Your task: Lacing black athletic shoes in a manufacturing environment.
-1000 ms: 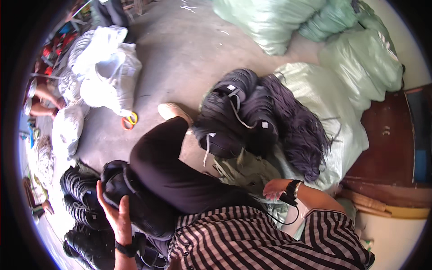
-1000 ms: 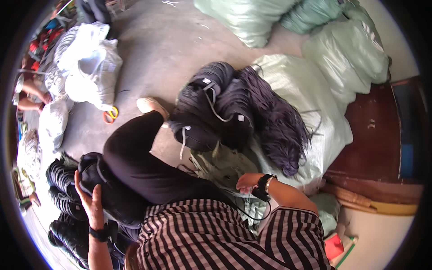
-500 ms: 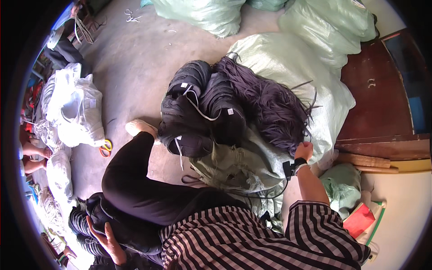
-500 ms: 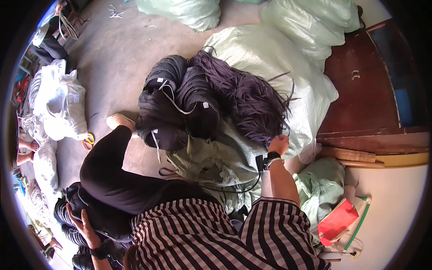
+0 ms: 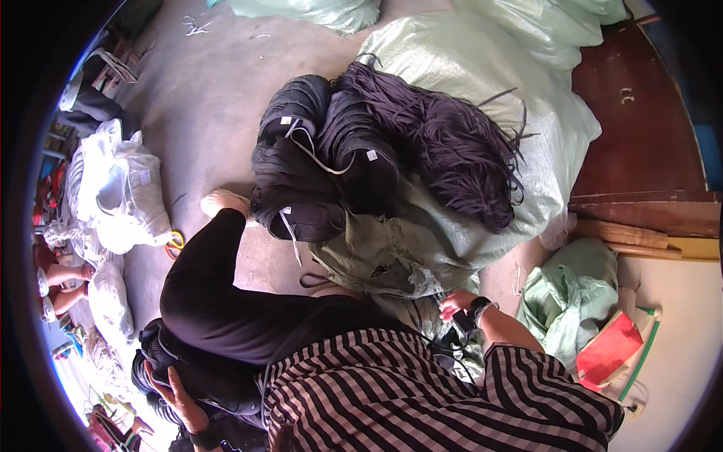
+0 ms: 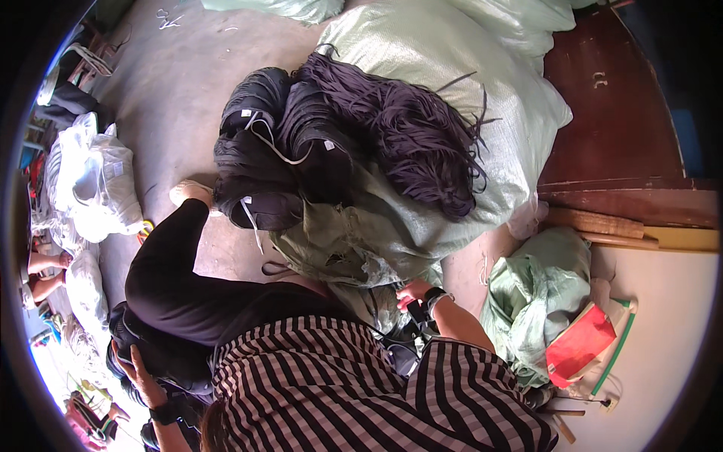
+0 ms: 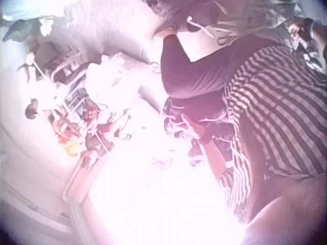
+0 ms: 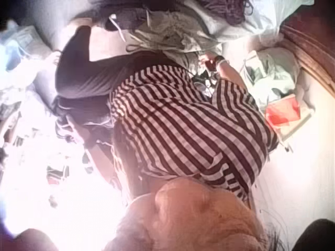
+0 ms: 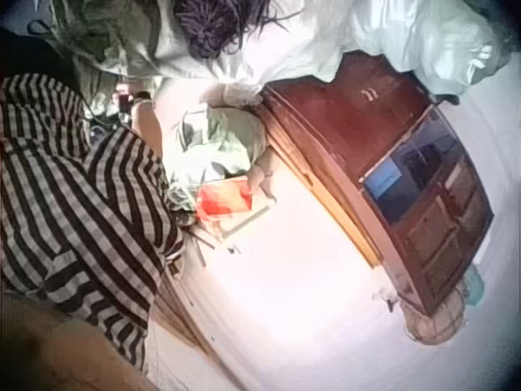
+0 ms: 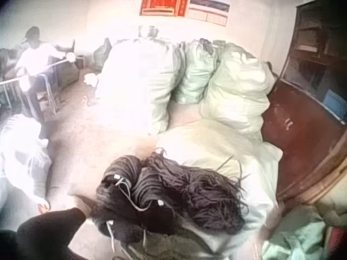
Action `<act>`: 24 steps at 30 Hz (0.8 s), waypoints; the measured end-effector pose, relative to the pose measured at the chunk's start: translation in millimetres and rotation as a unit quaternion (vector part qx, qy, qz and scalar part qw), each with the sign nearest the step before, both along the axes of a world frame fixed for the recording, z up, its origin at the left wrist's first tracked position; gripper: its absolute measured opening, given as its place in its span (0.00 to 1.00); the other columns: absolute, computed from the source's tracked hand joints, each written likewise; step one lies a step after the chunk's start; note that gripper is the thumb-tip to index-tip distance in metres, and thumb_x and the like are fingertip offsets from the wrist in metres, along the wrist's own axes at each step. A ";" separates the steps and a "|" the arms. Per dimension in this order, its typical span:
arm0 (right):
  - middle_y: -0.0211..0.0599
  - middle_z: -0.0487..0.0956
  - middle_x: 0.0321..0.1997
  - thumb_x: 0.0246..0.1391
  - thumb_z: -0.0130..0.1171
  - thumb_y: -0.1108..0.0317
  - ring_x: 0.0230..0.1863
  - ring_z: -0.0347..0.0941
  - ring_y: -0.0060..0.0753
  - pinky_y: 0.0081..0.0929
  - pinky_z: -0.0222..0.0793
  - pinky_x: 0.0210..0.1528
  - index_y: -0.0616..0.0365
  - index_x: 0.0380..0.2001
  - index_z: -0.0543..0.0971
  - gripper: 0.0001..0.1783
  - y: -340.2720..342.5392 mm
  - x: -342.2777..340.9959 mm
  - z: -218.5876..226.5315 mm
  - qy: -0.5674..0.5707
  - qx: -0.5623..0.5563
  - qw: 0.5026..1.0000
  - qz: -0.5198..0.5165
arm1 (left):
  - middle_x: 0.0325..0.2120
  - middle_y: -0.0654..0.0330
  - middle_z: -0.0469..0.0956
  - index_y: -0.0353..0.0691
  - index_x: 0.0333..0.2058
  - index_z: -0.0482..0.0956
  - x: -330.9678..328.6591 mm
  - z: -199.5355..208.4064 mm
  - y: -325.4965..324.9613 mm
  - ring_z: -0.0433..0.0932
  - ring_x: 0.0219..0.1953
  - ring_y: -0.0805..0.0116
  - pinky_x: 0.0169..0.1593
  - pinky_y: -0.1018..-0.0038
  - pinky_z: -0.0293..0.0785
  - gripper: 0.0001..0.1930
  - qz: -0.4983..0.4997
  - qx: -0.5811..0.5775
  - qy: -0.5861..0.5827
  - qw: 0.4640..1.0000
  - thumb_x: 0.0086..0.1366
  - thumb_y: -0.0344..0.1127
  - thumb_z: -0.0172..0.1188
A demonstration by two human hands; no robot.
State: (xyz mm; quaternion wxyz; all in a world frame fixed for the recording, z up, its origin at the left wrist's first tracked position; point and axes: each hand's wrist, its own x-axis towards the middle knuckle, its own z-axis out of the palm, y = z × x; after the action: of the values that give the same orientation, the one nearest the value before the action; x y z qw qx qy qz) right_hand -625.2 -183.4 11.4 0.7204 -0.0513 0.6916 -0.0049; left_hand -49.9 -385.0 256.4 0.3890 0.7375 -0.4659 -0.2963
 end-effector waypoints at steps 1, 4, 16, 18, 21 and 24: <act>0.43 0.80 0.43 0.53 0.59 0.58 0.38 0.80 0.38 0.37 0.73 0.31 0.58 0.50 0.72 0.24 1.3 2.8 7.6 -0.052 0.016 0.995 -0.088 | 0.62 0.53 0.56 0.41 0.63 0.57 1.2 -0.6 -0.1 0.54 0.64 0.62 0.66 0.67 0.47 0.30 -0.003 0.000 -0.002 1.000 0.65 0.43 0.54; 0.47 0.80 0.36 0.47 0.66 0.59 0.33 0.80 0.34 0.25 0.71 0.26 0.62 0.45 0.74 0.25 -14.4 27.2 8.4 -0.039 -0.046 0.997 -0.038 | 0.62 0.54 0.56 0.41 0.63 0.57 3.3 -3.8 -2.6 0.54 0.64 0.63 0.67 0.67 0.46 0.30 0.008 -0.005 -0.034 0.999 0.65 0.42 0.54; 0.31 0.75 0.26 0.49 0.61 0.67 0.20 0.71 0.24 0.22 0.63 0.17 0.57 0.36 0.76 0.11 -156.9 -1.0 -8.4 -0.088 -0.241 0.894 -0.368 | 0.63 0.54 0.55 0.40 0.63 0.56 -7.2 1.9 2.0 0.52 0.65 0.62 0.67 0.67 0.45 0.30 0.004 0.000 -0.022 1.000 0.66 0.42 0.53; 0.30 0.75 0.26 0.49 0.61 0.67 0.19 0.71 0.24 0.21 0.62 0.15 0.58 0.36 0.76 0.10 -173.5 -9.1 6.2 -0.002 -0.277 0.897 -0.343 | 0.63 0.54 0.55 0.42 0.64 0.55 -1.8 0.7 2.2 0.53 0.64 0.63 0.66 0.68 0.46 0.30 -0.006 0.003 -0.025 1.000 0.67 0.43 0.52; 0.30 0.75 0.26 0.49 0.62 0.65 0.20 0.72 0.24 0.22 0.64 0.14 0.59 0.36 0.75 0.13 -168.5 -22.9 -1.5 0.061 -0.324 0.927 -0.180 | 0.63 0.55 0.55 0.43 0.64 0.55 -1.6 -4.3 1.9 0.55 0.63 0.63 0.66 0.69 0.48 0.30 0.019 -0.006 0.025 0.999 0.67 0.43 0.52; 0.33 0.76 0.29 0.48 0.64 0.62 0.23 0.76 0.27 0.28 0.68 0.17 0.59 0.35 0.74 0.15 -157.1 -17.0 -20.8 0.128 -0.282 0.951 -0.022 | 0.62 0.52 0.55 0.43 0.64 0.55 -8.6 2.0 0.9 0.55 0.63 0.60 0.65 0.68 0.49 0.31 0.011 -0.004 0.003 1.000 0.65 0.41 0.54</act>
State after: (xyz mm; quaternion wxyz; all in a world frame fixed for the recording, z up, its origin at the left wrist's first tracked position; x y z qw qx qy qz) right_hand -642.2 -340.6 -9.4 0.5822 -0.2371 0.7492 -0.2085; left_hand -58.5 -384.1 258.3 0.3967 0.7403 -0.4575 -0.2922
